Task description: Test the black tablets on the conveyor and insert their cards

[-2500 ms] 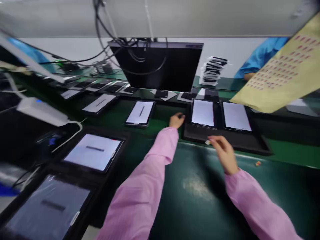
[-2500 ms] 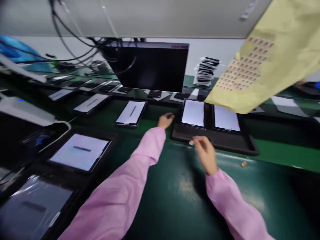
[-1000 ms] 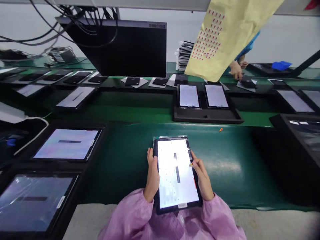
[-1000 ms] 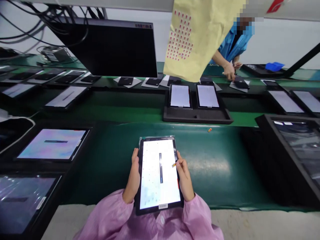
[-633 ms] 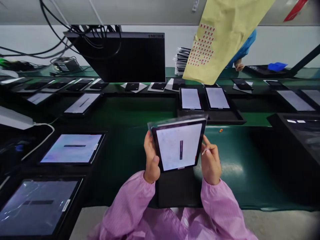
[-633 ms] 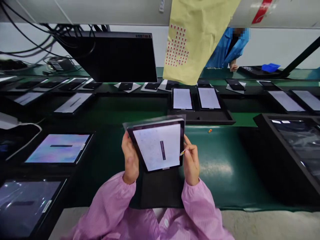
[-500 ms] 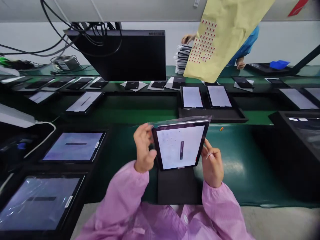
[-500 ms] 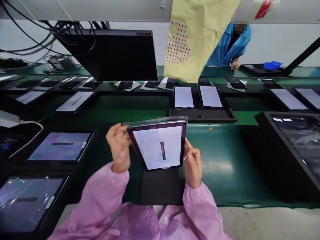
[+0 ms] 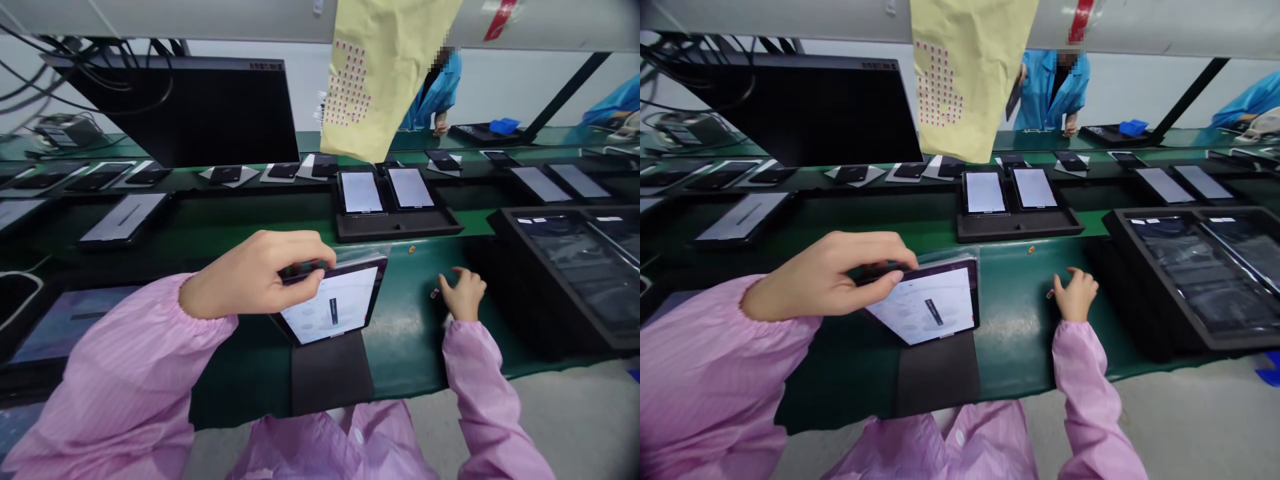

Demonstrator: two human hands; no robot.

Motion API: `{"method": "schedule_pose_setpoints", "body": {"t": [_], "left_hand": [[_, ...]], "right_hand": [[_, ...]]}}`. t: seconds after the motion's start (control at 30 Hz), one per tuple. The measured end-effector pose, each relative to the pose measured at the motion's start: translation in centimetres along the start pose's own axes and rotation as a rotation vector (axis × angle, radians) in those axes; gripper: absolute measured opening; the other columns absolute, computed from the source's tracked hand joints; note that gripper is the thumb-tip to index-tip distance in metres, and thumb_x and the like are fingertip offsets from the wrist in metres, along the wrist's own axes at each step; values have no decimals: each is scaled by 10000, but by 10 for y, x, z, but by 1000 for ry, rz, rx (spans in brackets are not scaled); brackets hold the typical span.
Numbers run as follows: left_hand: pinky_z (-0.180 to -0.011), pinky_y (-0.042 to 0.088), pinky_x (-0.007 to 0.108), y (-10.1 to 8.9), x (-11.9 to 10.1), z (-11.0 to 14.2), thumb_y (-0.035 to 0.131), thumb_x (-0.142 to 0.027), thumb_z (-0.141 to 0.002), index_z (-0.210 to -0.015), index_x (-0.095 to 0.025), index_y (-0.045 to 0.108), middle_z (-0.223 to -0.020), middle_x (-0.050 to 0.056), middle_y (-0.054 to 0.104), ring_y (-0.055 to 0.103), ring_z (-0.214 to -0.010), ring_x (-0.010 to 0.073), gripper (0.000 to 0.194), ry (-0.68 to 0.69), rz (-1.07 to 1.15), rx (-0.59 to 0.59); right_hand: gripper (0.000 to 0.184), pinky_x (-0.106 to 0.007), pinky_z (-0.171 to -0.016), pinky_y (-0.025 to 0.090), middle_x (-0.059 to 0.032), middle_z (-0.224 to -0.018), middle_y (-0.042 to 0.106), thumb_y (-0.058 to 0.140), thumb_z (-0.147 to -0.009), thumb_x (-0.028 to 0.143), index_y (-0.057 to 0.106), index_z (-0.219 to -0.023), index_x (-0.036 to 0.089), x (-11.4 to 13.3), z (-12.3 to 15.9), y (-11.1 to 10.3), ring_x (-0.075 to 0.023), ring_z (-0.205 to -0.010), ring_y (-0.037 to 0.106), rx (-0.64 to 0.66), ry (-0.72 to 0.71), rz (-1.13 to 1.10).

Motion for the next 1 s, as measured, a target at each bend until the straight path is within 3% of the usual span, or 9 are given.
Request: {"method": "schedule_pose_setpoints", "body": {"t": [0.1, 0.23, 0.43, 0.53, 0.63, 0.77, 0.83, 0.9, 1.0], "left_hand": [[-578, 403, 202, 0, -3, 0, 506, -172, -856, -927, -190, 634, -787, -6, 639, 535, -607, 91, 147, 9, -5, 2], [-532, 364, 192, 2, -9, -6, 498, -134, -811, -860, -188, 614, -728, -35, 616, 472, -542, 66, 137, -6, 44, 31], [-512, 314, 220, 9, -19, -18, 442, -89, -697, -656, -183, 494, -619, -37, 490, 364, -530, 83, 115, 48, 110, 130], [-502, 321, 223, 7, -19, -15, 412, -74, -677, -651, -184, 491, -622, -29, 499, 367, -524, 85, 138, 59, 132, 110], [-503, 366, 210, 1, -17, -7, 402, -62, -663, -768, -184, 589, -689, -20, 593, 441, -523, 82, 247, 66, 128, 16], [-497, 389, 206, -4, -21, 1, 412, -62, -681, -792, -196, 643, -693, -20, 645, 488, -516, 83, 289, 142, 71, -66], [-485, 378, 212, -4, -24, 2, 412, -72, -698, -789, -197, 651, -693, -17, 656, 481, -500, 83, 284, 168, 28, -93], [-471, 351, 224, -4, -27, 0, 413, -78, -706, -763, -190, 644, -657, -19, 634, 443, -476, 83, 263, 180, -21, -103], [-473, 313, 242, 1, -29, -7, 434, -96, -723, -691, -182, 602, -613, -22, 581, 402, -478, 87, 192, 176, -64, -57]], "right_hand": [[275, -483, -1026, 364, -144, -1144, 615, 626, -828, 374, 614, -1008, 166, 27, -36, 35, -284, -1154, 513, 156, -84, 23], [313, -423, -904, 513, -70, -1140, 627, 606, -912, 384, 610, -1121, 151, 46, -76, 74, -194, -1021, 612, 325, -42, 37], [306, -372, -824, 560, -66, -1127, 636, 591, -931, 360, 601, -1155, 151, 59, -81, 78, -169, -958, 638, 415, 39, -104], [210, -320, -709, 579, -36, -865, 681, 650, -893, 325, 645, -924, 118, 80, -68, 58, -136, -757, 663, 418, 16, -277], [206, -335, -680, 598, -32, -681, 694, 756, -786, 303, 627, -734, 152, 119, -44, 17, -168, -660, 692, 339, -81, -491], [183, -303, -729, 612, -20, -775, 750, 803, -731, 295, 706, -847, 192, 191, 18, -61, -173, -728, 727, 146, -327, -704], [116, -267, -697, 613, -16, -808, 758, 776, -770, 238, 742, -876, 207, 230, 63, -100, -161, -745, 730, 30, -591, -706], [150, -224, -718, 608, 8, -866, 764, 720, -821, 174, 743, -953, 241, 261, 104, -117, -136, -796, 732, 79, -806, -626], [257, -174, -775, 594, 48, -942, 761, 665, -860, 140, 690, -1075, 281, 283, 138, -118, -107, -852, 730, 234, -975, -490]]}}
Point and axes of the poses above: each hand's wrist, its own z-axis away from the middle knuckle, its own y-axis out of the palm, x = y × z, the point moved 7 cm from there along -z, towards the middle knuckle
